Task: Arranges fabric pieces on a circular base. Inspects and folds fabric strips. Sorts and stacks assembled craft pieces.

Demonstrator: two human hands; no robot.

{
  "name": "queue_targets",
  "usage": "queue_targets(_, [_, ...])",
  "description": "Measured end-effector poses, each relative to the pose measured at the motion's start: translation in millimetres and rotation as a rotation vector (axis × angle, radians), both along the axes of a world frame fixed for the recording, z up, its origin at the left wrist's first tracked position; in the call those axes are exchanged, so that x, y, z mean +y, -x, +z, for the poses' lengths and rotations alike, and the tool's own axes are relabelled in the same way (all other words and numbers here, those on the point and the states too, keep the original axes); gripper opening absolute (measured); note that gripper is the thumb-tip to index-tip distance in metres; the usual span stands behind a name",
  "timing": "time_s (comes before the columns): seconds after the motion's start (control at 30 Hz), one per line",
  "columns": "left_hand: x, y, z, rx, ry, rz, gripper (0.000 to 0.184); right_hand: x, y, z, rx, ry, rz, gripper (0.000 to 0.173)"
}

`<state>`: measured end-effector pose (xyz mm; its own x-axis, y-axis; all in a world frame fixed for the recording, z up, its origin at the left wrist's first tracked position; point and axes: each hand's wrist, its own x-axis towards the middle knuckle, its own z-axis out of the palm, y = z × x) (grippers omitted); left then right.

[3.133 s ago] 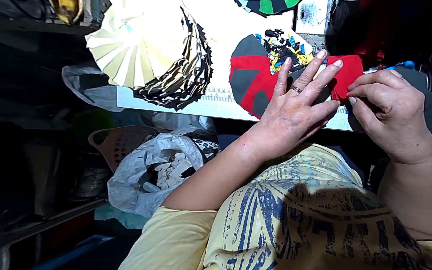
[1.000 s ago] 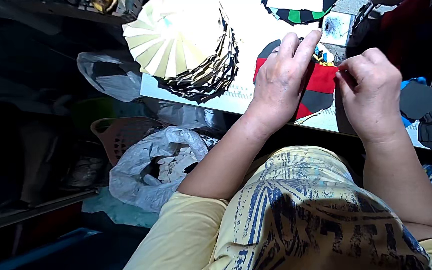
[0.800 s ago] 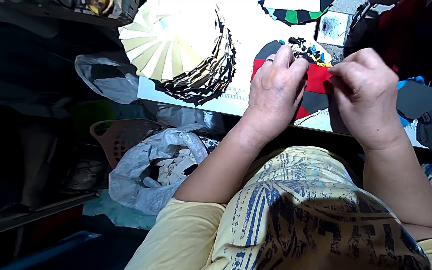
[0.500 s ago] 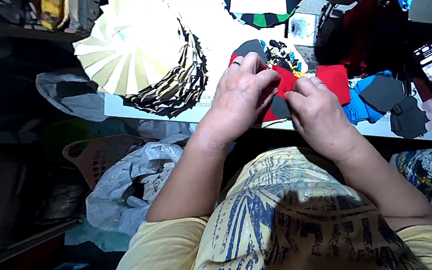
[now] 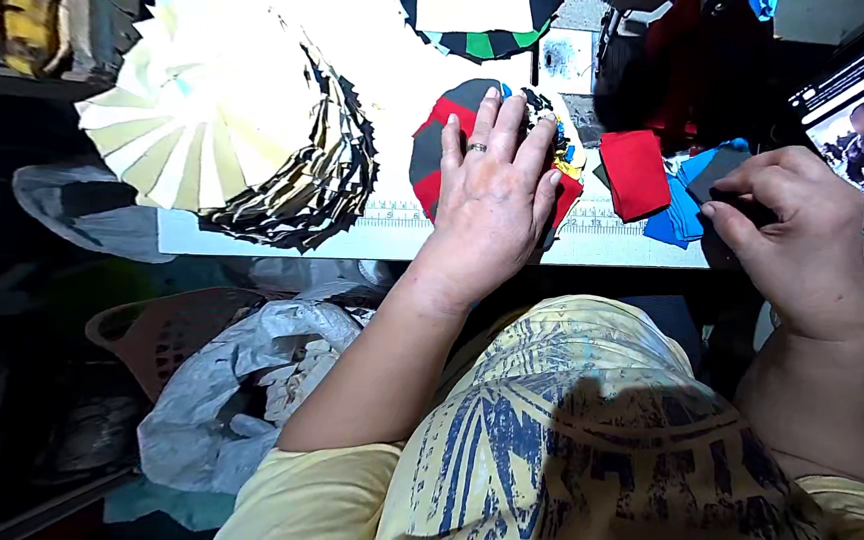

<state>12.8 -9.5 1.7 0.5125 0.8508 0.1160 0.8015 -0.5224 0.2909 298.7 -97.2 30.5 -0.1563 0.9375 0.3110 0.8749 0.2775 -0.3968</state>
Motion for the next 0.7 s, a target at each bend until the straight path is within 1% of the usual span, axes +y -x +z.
queue_targets(0.1, [1, -5, -11, 0.043, -0.002, 0.036, 0.061, -4, -6, -4, -0.003, 0.023, -0.028, 0.018])
queue_targets(0.2, [1, -6, -18, 0.047, -0.027, 0.048, 0.060, -4, -10, -9, 0.028, 0.013, 0.000, 0.017])
queue_targets(0.37, [1, -5, -18, 0.044, -0.029, 0.053, 0.060, -2, -15, -8, 0.036, 0.020, 0.048, 0.019])
queue_targets(0.53, [1, -5, -18, 0.046, -0.032, 0.056, 0.059, -4, -15, -11, 0.036, 0.011, 0.034, 0.014])
queue_targets(0.7, [1, -5, -17, 0.045, -0.030, 0.060, 0.060, -1, -18, -14, 0.101, -0.005, 0.017, 0.015])
